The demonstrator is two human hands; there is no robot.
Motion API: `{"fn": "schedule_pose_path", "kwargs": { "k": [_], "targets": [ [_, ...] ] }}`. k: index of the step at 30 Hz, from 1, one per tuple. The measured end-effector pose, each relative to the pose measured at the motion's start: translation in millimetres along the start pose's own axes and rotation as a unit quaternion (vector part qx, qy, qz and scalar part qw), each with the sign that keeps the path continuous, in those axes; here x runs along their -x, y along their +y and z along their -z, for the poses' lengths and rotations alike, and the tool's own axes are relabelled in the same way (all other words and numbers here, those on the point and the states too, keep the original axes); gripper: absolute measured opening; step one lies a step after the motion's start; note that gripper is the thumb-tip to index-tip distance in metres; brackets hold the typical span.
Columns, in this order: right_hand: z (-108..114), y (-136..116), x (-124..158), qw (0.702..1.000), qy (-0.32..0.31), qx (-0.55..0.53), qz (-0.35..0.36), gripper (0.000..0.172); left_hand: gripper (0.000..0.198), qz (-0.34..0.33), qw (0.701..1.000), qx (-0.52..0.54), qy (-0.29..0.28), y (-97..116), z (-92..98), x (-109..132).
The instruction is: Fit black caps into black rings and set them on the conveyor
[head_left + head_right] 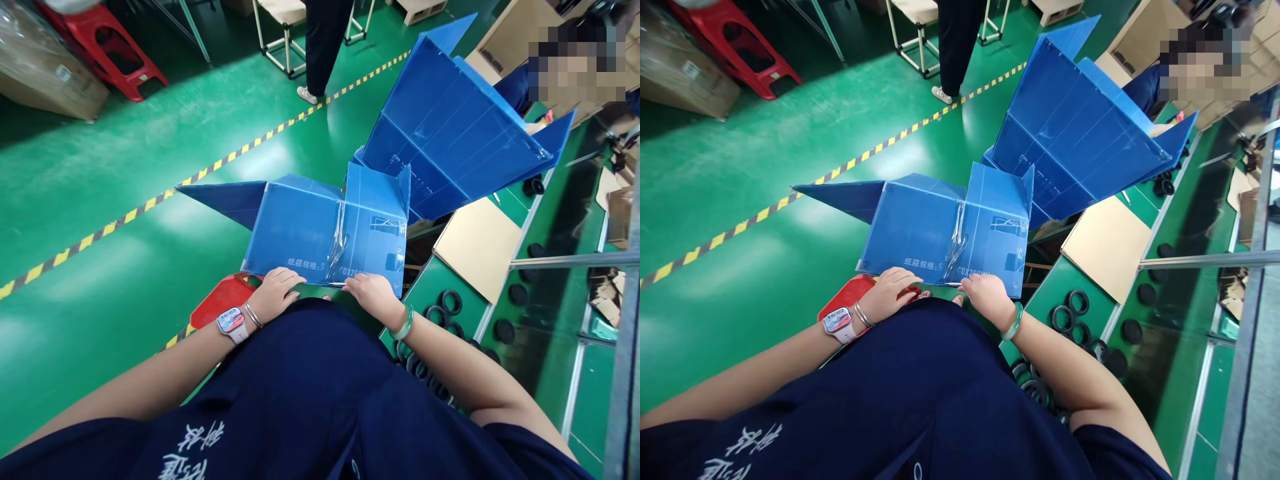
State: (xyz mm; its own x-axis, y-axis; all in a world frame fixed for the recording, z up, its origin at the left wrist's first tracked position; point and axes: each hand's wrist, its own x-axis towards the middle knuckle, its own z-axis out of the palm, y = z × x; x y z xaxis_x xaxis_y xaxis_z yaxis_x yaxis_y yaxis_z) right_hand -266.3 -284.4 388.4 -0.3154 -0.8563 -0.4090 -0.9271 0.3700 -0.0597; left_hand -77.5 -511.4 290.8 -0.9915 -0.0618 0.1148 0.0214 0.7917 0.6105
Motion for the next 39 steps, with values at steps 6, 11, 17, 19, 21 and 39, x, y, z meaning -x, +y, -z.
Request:
{"fn": "schedule_pose_path", "kwargs": {
  "k": [6,11,17,19,21,39],
  "targets": [
    [-3.1,5.4,9.5,0.999,0.017,-0.022,-0.016,0.044,0.022,0.031,0.998,0.032,-0.036,-4.6,0.1,-5.2],
    [-9.0,0.3,5.3,1.000,0.005,-0.022,-0.012,0.041,0.026,0.029,0.995,0.062,-0.068,-12.4,1.2,-10.4],
    [-1.5,-3.6,8.2,1.000,0.007,-0.018,0.010,0.033,0.032,0.035,0.994,0.079,-0.062,-6.0,13.8,-7.5],
    [-0.3,-5.9,11.6,1.000,0.016,-0.012,0.014,0.030,0.035,0.043,0.994,0.087,-0.059,-2.3,18.4,-3.0],
    [-3.0,-7.7,14.1,0.999,0.037,0.002,0.016,0.026,0.036,0.050,0.993,0.093,-0.056,-0.7,21.1,1.2],
    [-80.1,84.5,52.3,0.889,0.114,-0.398,-0.197,0.056,0.024,-0.099,0.987,-0.101,-0.070,21.7,5.8,5.8]
  ]
}}
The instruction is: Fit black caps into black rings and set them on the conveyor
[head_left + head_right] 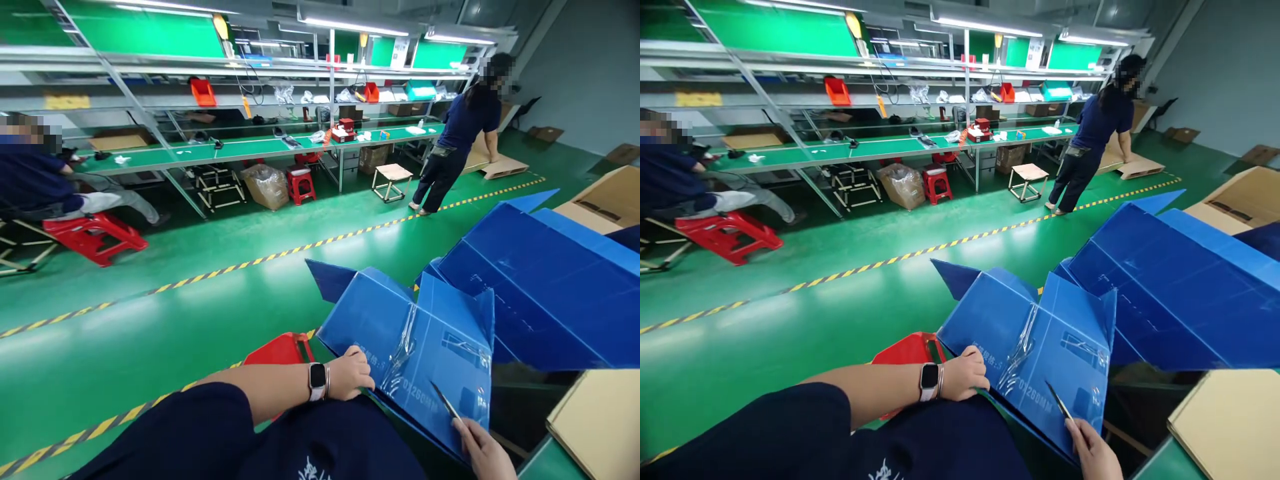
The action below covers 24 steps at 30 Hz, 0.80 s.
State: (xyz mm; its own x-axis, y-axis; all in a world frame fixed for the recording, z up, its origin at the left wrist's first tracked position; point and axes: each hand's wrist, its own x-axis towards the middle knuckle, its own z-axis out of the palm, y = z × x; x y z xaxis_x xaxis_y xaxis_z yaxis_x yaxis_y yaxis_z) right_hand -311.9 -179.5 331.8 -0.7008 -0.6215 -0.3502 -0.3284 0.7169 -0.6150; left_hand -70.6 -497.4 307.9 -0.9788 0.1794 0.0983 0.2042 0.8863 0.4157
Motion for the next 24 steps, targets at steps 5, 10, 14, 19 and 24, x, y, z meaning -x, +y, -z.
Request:
{"fn": "schedule_pose_path", "kwargs": {
  "k": [5,10,14,19,24],
  "targets": [
    [-4.2,-8.8,-0.3,0.997,0.054,-0.055,0.018,0.057,0.026,-0.019,0.996,-0.090,-0.005,5.0,-12.9,-10.1],
    [9.1,-10.3,-1.9,0.988,0.088,-0.123,0.036,0.060,0.041,-0.060,0.988,-0.129,0.052,9.1,-15.0,-36.4],
    [42.9,-23.7,10.7,0.968,0.163,-0.180,0.062,0.059,0.037,-0.025,0.989,-0.115,0.088,15.7,18.1,-98.9],
    [72.0,-49.7,9.1,0.955,0.229,-0.148,0.120,0.041,0.036,0.046,0.987,-0.080,0.129,14.1,88.6,-208.8],
    [64.9,-79.1,-33.2,0.950,0.248,-0.130,0.141,0.037,0.038,0.064,0.982,-0.070,0.166,-2.4,134.9,-269.1]
  ]
}}
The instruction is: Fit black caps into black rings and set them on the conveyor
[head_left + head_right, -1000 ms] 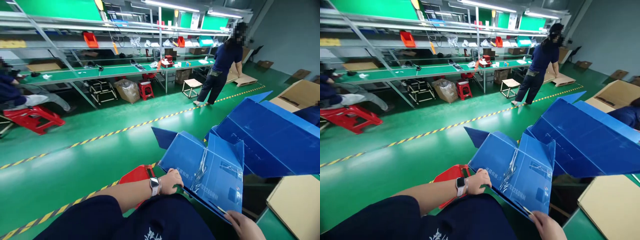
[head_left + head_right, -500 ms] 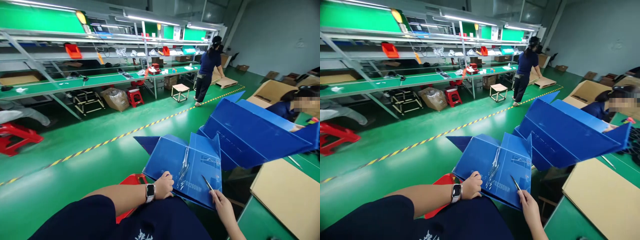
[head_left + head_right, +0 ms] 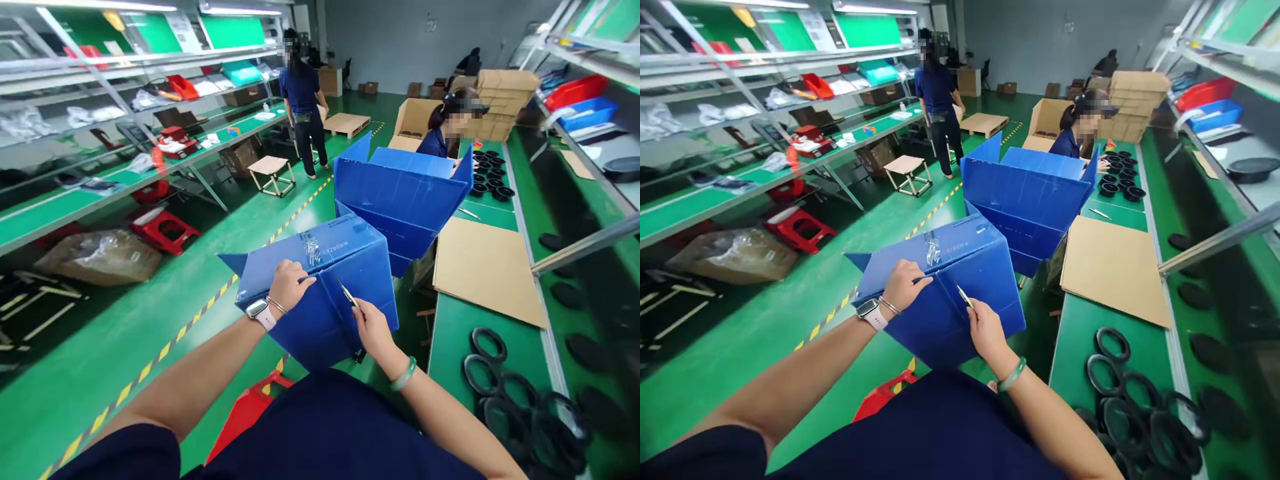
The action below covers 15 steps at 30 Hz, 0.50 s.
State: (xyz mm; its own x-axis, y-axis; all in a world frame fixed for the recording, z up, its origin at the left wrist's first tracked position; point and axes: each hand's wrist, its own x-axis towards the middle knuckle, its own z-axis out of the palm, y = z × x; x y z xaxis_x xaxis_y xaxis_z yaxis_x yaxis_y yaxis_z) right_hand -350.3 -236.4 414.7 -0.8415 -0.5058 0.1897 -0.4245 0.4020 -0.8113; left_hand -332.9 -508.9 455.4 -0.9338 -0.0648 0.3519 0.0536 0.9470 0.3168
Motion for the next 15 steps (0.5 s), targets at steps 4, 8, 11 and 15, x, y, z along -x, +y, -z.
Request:
{"fn": "schedule_pose_path", "kwargs": {
  "k": [4,8,11,15],
  "targets": [
    [-27.5,-13.4,-38.8,1.000,0.003,0.000,0.015,0.036,0.042,0.028,0.999,0.001,0.025,-17.8,-2.5,-18.7],
    [-48.1,-17.9,-68.7,0.999,-0.019,0.032,0.013,0.035,0.042,0.052,0.998,0.013,0.037,-32.1,-10.5,-29.1],
    [-57.6,-16.4,-82.5,0.998,-0.020,0.058,0.017,0.035,0.043,0.061,0.997,0.018,0.034,-38.8,-13.2,-36.7],
    [-60.8,-11.3,-93.6,0.994,-0.021,0.105,0.019,0.034,0.042,0.063,0.997,0.021,0.030,-45.6,-13.9,-45.7]
  ]
}}
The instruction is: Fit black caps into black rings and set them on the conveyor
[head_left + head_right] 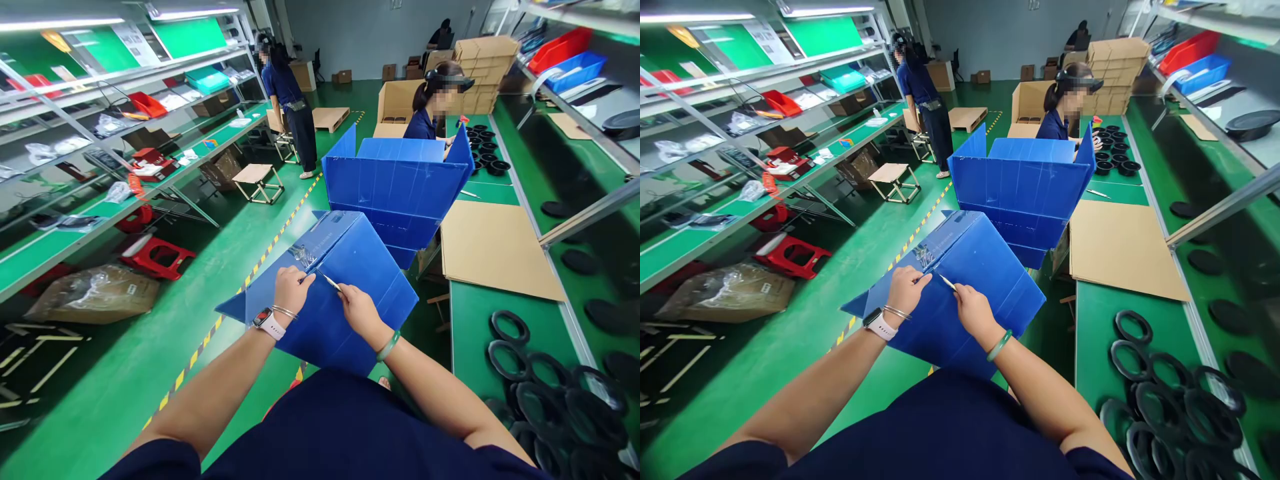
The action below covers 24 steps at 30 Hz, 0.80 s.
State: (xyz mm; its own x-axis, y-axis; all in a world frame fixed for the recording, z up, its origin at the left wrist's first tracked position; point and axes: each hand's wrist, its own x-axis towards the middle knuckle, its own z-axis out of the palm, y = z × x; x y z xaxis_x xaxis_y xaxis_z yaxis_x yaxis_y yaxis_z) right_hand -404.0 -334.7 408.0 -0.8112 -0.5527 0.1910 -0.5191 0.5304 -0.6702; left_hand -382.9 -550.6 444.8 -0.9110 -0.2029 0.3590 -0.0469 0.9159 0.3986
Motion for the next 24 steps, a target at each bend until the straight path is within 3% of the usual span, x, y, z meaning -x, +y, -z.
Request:
{"fn": "schedule_pose_path", "kwargs": {
  "k": [7,10,13,16,19,22,24],
  "targets": [
    [-0.6,37.8,14.0,0.999,-0.023,0.024,0.008,0.035,0.038,0.018,1.000,-0.009,-0.020,-3.5,-2.3,-7.6],
    [0.2,66.2,31.3,0.999,0.024,-0.021,0.020,0.035,0.030,0.010,0.999,-0.029,-0.010,-3.0,-3.4,-7.6],
    [-7.7,97.6,33.6,0.990,0.074,-0.113,-0.036,0.033,0.027,-0.012,0.997,-0.068,0.025,-1.3,-5.9,-6.4],
    [-27.6,123.5,3.3,0.963,0.063,-0.231,-0.120,0.026,0.026,-0.077,0.995,-0.048,0.047,9.1,-7.7,-3.2],
    [-39.0,143.3,-46.6,0.945,0.032,-0.290,-0.148,0.019,0.029,-0.158,0.987,0.009,0.027,20.8,-0.5,-2.8],
    [-19.3,173.8,-73.4,0.926,0.014,-0.363,-0.106,0.022,0.031,-0.152,0.988,0.013,0.035,8.5,18.2,-10.4],
    [4.2,206.0,-58.9,0.910,0.042,-0.399,-0.107,0.030,0.036,-0.108,0.992,-0.030,0.057,-16.4,32.9,-16.5]
  ]
}}
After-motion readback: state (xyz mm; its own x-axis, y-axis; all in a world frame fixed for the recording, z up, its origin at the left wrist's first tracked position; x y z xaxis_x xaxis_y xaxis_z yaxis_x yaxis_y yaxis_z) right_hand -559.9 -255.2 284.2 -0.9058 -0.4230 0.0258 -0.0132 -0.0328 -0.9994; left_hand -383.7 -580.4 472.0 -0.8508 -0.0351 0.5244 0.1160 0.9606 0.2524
